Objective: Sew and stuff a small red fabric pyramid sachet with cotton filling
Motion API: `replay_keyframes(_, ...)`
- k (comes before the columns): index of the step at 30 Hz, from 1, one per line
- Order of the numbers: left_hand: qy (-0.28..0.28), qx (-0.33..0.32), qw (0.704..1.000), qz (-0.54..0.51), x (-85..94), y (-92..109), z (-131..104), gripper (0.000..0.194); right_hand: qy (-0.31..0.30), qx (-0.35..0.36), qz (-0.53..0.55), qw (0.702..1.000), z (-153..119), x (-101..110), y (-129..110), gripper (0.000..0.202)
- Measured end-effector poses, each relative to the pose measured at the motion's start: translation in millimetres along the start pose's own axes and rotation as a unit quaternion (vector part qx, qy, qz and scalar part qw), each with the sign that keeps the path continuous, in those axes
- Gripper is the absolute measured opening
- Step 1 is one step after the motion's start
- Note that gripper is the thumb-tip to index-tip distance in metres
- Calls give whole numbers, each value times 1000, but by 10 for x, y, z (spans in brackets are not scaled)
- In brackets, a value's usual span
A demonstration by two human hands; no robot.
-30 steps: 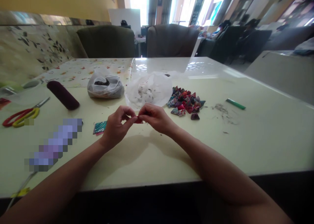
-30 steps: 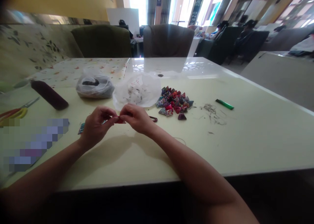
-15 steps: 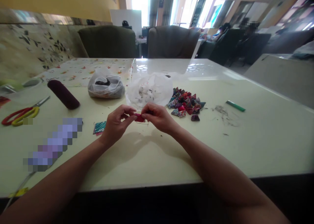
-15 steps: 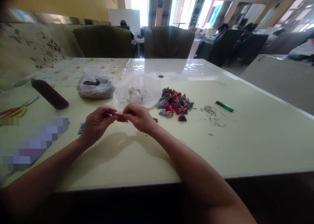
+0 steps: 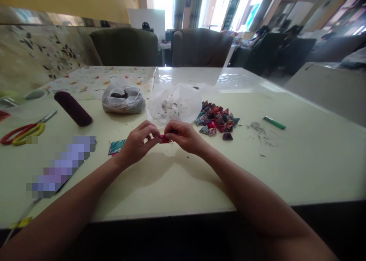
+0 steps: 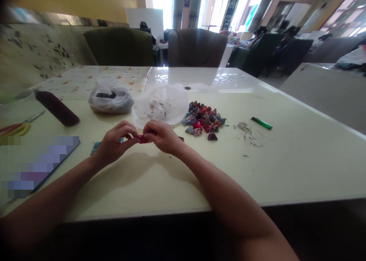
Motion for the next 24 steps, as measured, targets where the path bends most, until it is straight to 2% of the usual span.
replay_keyframes(6, -30, -24, 999, 30, -24, -9, -21, 7, -30, 25, -45, 998, -8, 5, -34, 9)
replay_keyframes(10, -123, -55, 987, 91, -84, 53, -19, 15, -80, 53, -107, 990, -27, -66, -32, 12)
replay_keyframes(12, -147, -50, 984, 92, -96, 68, -13, 17, -88, 67, -131, 985, -29, -89, -28, 14)
replay_keyframes(15, -108, -3, 994, 22, -48, 37, 7, 15, -60, 63, -97, 991, -13, -47, -9, 12)
replay_keyframes(18, -13, 77, 995, -59, 47, -61, 11, 8, -5, 44, -31, 999, 11, 53, 30, 9)
replay_keyframes(20, 37, 120, 989, -73, 95, -118, -2, 11, 21, 32, 2, 999, 19, 97, 53, 8)
replay_keyframes(22, 59, 129, 987, -73, 110, -126, -11, 13, 26, 23, 18, 999, 20, 97, 62, 8)
replay_keyframes(24, 58, 110, 989, -74, 97, -96, -12, 12, 22, 20, 24, 999, 16, 72, 58, 10)
Point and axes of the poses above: each hand's wrist, its own z-axis towards the middle knuckle, its own x-axis out of the back of the hand, y = z × x, the point moved 5 cm from there along z, towards the middle knuckle, and after that the axes turned 3 degrees about y, right-handed, at the moved point
